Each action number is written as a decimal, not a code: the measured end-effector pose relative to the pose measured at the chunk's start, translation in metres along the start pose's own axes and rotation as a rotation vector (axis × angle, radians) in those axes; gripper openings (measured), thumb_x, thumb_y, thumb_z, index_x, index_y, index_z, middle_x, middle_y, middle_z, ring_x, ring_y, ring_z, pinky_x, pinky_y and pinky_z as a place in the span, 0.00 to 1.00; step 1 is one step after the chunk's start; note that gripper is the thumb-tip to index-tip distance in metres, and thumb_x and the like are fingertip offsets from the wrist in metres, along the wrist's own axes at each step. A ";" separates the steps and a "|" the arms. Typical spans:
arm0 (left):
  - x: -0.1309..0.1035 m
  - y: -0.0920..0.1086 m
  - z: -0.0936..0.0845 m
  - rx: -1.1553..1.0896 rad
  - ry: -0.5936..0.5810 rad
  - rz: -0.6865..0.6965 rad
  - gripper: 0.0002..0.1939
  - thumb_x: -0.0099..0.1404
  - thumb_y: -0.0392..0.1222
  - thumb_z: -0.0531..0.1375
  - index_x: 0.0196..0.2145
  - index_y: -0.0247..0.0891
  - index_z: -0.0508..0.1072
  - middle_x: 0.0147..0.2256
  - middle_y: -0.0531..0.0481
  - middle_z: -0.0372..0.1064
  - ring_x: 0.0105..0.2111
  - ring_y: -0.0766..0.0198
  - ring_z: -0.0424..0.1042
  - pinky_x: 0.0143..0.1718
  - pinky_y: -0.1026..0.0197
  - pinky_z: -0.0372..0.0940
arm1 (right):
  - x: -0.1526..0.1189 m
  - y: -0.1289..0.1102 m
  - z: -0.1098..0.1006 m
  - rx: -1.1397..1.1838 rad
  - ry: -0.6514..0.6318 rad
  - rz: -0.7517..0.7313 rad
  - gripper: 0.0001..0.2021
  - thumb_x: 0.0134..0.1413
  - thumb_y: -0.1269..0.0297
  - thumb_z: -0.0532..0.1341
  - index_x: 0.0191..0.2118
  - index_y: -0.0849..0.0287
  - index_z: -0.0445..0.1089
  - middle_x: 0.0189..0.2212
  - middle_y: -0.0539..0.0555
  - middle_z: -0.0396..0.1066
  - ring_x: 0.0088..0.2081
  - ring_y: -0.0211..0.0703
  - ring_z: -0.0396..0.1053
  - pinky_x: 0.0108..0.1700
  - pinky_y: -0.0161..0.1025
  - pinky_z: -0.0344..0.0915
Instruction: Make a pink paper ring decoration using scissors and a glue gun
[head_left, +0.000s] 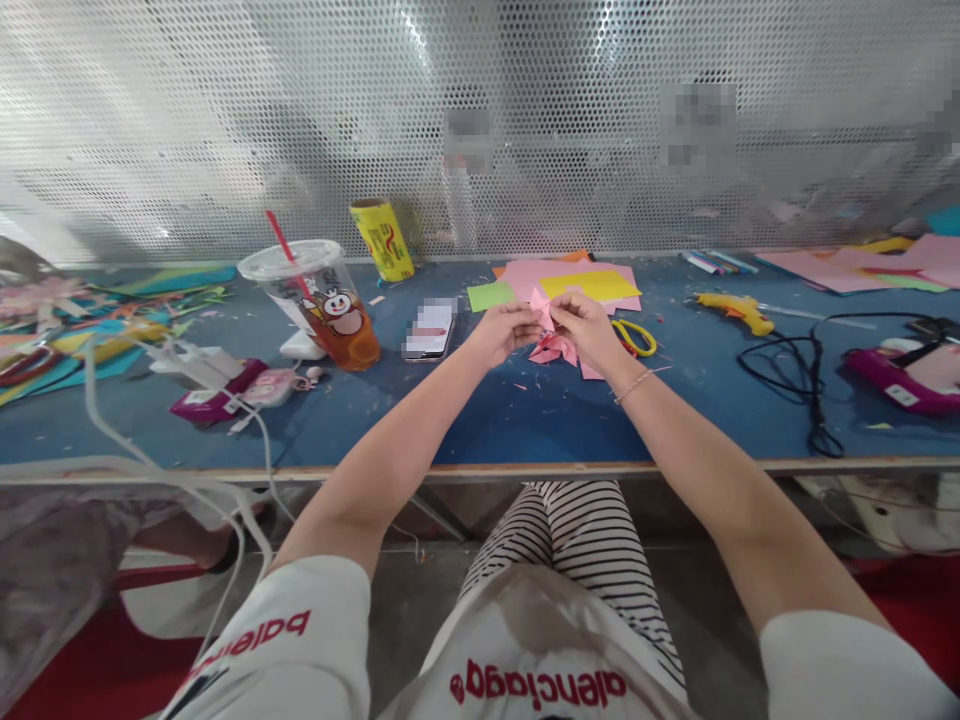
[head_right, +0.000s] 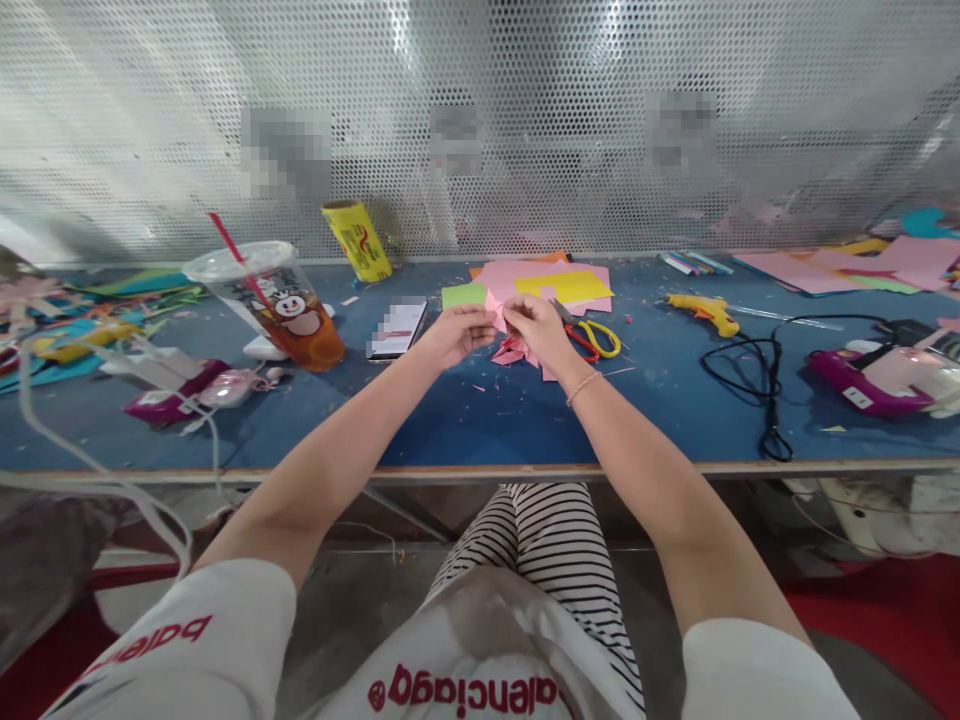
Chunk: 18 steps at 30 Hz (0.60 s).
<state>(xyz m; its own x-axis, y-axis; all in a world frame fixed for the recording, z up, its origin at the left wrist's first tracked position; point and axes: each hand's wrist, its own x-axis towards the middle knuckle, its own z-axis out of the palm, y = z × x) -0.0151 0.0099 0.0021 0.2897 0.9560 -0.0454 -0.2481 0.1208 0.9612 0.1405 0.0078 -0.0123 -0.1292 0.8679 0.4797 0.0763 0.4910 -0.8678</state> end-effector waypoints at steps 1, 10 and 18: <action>0.000 0.000 0.000 -0.002 0.010 0.014 0.03 0.55 0.30 0.61 0.27 0.33 0.69 0.21 0.51 0.70 0.22 0.71 0.71 0.30 0.66 0.68 | 0.002 -0.001 -0.008 -0.144 0.010 -0.039 0.04 0.49 0.63 0.57 0.29 0.58 0.64 0.26 0.50 0.65 0.28 0.36 0.63 0.35 0.38 0.64; 0.000 0.006 -0.001 -0.028 0.117 0.150 0.01 0.54 0.32 0.59 0.26 0.33 0.68 0.25 0.48 0.73 0.27 0.68 0.73 0.38 0.61 0.69 | 0.006 0.023 -0.102 -1.277 -0.264 0.591 0.15 0.45 0.64 0.60 0.38 0.70 0.72 0.38 0.72 0.71 0.41 0.59 0.69 0.40 0.49 0.64; 0.003 0.003 -0.001 -0.098 0.207 0.288 0.02 0.52 0.32 0.59 0.26 0.35 0.68 0.25 0.49 0.73 0.28 0.68 0.73 0.39 0.60 0.69 | 0.011 0.040 -0.092 -1.353 -0.373 0.536 0.21 0.47 0.57 0.57 0.42 0.68 0.73 0.40 0.70 0.72 0.38 0.53 0.70 0.35 0.43 0.64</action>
<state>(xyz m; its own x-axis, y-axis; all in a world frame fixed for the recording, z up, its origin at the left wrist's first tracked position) -0.0164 0.0132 0.0050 0.0044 0.9871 0.1598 -0.3830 -0.1460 0.9121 0.2332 0.0439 -0.0293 -0.0127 0.9961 -0.0879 0.9986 0.0081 -0.0530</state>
